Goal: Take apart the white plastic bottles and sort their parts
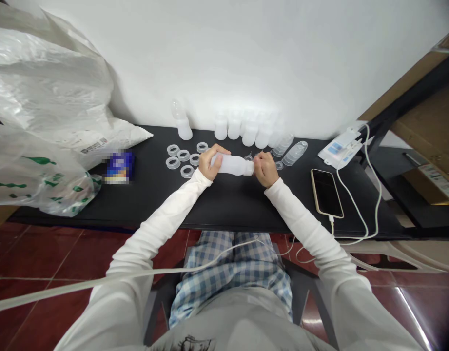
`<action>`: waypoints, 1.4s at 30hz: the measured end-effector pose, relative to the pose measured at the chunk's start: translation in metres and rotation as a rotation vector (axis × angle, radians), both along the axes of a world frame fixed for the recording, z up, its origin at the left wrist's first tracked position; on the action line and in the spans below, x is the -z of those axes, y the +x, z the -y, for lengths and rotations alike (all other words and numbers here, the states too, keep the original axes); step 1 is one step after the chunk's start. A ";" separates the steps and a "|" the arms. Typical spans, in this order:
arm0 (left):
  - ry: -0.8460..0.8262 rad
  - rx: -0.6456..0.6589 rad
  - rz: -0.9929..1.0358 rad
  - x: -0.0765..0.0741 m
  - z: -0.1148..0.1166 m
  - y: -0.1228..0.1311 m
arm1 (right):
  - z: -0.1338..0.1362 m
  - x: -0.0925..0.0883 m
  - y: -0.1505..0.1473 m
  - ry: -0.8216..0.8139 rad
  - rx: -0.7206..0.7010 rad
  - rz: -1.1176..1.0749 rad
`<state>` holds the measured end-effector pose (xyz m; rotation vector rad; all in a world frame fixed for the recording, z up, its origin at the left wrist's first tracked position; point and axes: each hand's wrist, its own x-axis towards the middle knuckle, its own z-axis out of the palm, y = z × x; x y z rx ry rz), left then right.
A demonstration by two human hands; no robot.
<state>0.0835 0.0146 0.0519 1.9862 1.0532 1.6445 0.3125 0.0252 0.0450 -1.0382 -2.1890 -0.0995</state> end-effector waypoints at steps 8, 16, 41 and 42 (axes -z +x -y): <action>-0.166 -0.099 0.197 -0.001 -0.008 0.007 | 0.010 -0.009 -0.005 0.132 0.138 0.043; -0.580 0.271 0.178 -0.002 -0.001 0.017 | 0.007 0.000 -0.006 0.170 0.237 -0.008; 0.076 -0.052 -0.212 0.015 -0.013 0.007 | -0.023 -0.025 0.048 0.256 0.778 -0.335; 0.040 -0.062 -0.171 0.014 -0.012 0.007 | -0.027 -0.022 0.056 0.254 0.853 -0.329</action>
